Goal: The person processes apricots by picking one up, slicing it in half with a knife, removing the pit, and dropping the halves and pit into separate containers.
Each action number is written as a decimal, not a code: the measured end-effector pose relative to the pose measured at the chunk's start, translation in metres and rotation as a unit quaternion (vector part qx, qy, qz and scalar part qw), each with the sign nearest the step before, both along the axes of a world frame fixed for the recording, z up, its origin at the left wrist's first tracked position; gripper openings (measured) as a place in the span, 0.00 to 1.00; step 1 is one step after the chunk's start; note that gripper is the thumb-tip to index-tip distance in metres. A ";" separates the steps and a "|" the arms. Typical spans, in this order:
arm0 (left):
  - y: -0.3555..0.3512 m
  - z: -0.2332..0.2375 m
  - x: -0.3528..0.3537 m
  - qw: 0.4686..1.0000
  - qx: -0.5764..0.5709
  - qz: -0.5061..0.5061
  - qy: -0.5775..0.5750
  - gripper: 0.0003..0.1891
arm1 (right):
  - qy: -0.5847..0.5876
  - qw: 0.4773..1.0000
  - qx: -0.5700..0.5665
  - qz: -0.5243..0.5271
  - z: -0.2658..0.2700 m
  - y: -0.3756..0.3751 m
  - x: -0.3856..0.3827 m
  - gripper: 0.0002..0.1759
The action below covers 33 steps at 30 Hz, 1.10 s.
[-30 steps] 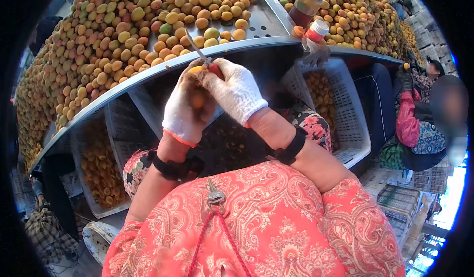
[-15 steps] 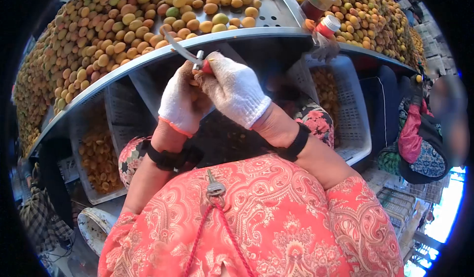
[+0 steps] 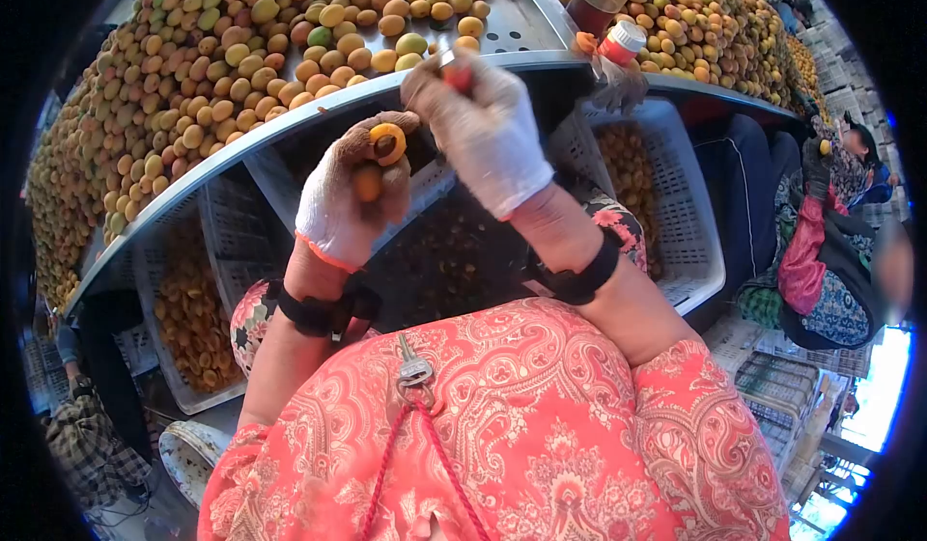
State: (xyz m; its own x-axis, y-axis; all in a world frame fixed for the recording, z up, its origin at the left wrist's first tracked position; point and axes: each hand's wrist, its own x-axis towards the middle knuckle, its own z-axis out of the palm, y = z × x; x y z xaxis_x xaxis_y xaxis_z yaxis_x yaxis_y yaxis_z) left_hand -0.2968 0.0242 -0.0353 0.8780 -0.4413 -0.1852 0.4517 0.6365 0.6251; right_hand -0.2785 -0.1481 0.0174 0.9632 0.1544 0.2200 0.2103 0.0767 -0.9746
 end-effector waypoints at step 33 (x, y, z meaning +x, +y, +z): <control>-0.001 0.027 -0.046 0.991 -0.032 0.119 0.048 0.08 | 0.225 0.954 0.186 0.067 0.004 0.022 -0.024 0.23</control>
